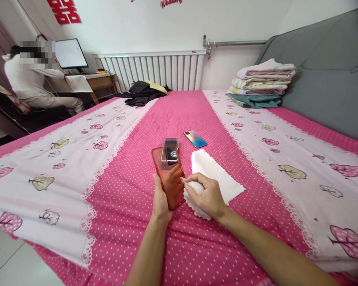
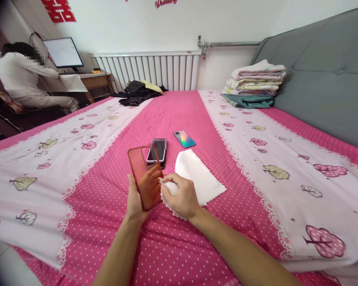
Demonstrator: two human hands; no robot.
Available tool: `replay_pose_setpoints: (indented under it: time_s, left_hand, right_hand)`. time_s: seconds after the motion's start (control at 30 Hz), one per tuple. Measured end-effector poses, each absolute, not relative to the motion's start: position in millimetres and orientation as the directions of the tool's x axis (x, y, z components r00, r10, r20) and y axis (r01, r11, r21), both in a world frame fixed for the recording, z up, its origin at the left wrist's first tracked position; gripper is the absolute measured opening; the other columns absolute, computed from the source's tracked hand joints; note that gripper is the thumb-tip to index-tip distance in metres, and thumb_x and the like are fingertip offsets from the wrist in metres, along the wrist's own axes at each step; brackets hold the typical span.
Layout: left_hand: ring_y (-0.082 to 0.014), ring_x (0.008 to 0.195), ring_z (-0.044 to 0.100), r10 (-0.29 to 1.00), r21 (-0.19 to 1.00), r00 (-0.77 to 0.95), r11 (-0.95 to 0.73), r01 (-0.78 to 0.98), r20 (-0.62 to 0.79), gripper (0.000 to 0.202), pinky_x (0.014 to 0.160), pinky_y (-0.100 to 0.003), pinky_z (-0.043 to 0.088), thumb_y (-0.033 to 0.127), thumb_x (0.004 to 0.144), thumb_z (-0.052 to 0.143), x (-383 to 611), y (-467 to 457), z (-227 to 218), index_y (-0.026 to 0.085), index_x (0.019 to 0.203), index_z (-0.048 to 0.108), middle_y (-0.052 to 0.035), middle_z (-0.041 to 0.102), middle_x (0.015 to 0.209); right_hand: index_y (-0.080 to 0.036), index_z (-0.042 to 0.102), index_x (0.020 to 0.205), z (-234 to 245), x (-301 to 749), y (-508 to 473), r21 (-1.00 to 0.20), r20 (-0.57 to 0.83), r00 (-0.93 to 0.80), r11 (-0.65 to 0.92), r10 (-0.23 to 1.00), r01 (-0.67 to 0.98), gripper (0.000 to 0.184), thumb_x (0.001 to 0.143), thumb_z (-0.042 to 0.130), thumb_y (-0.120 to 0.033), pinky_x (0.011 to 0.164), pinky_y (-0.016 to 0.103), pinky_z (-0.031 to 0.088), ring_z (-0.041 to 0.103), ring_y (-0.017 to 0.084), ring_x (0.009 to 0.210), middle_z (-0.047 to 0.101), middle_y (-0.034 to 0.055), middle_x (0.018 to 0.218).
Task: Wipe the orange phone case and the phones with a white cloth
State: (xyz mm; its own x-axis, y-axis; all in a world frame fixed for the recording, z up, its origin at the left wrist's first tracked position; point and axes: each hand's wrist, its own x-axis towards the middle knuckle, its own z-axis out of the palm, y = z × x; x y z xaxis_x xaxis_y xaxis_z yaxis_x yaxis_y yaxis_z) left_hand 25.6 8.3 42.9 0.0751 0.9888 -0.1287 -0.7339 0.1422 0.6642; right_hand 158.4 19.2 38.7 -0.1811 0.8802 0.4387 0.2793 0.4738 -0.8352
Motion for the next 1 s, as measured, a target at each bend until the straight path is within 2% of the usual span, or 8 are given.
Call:
replay_pose_setpoints:
  time_s: [0.3,0.73,1.0]
  left_hand:
    - [-0.0111,0.06,0.056,0.99,0.64,0.08,0.138,-0.756,-0.119,0.067,0.049,-0.021,0.043,0.069,0.081,0.037,26.5,7.6,44.9,0.017,0.115,0.062,-0.0032,0.063,0.088]
    - [-0.0106,0.061,0.055,0.992,0.661,0.075,0.121,-0.74,-0.098,0.066,0.05,-0.02,0.043,0.068,0.082,0.034,26.9,7.5,44.5,0.018,0.114,0.063,-0.0045,0.065,0.092]
    - [-0.0111,0.063,0.057,0.991,0.671,0.058,0.125,-0.731,-0.12,0.067,0.05,-0.021,0.044,0.069,0.082,0.032,27.3,5.8,45.3,0.02,0.114,0.063,-0.0039,0.064,0.092]
  right_hand:
    - [-0.019,0.065,0.086,36.8,157.7,19.3,-0.836,0.448,-0.179,0.482,0.876,0.263,0.011,0.077,0.06,-0.023,0.071,0.025,0.051,0.067,0.016,0.075,0.071,0.0025,0.084]
    - [-0.019,0.064,0.085,37.4,157.3,18.1,-0.84,0.435,-0.186,0.471,0.881,0.267,0.011,0.076,0.059,-0.023,0.07,0.026,0.053,0.068,0.018,0.074,0.072,0.0035,0.084]
    - [-0.021,0.063,0.084,39.5,155.9,16.3,-0.853,0.404,-0.184,0.441,0.896,0.279,0.01,0.077,0.058,-0.026,0.063,0.028,0.056,0.07,0.021,0.076,0.073,0.004,0.081]
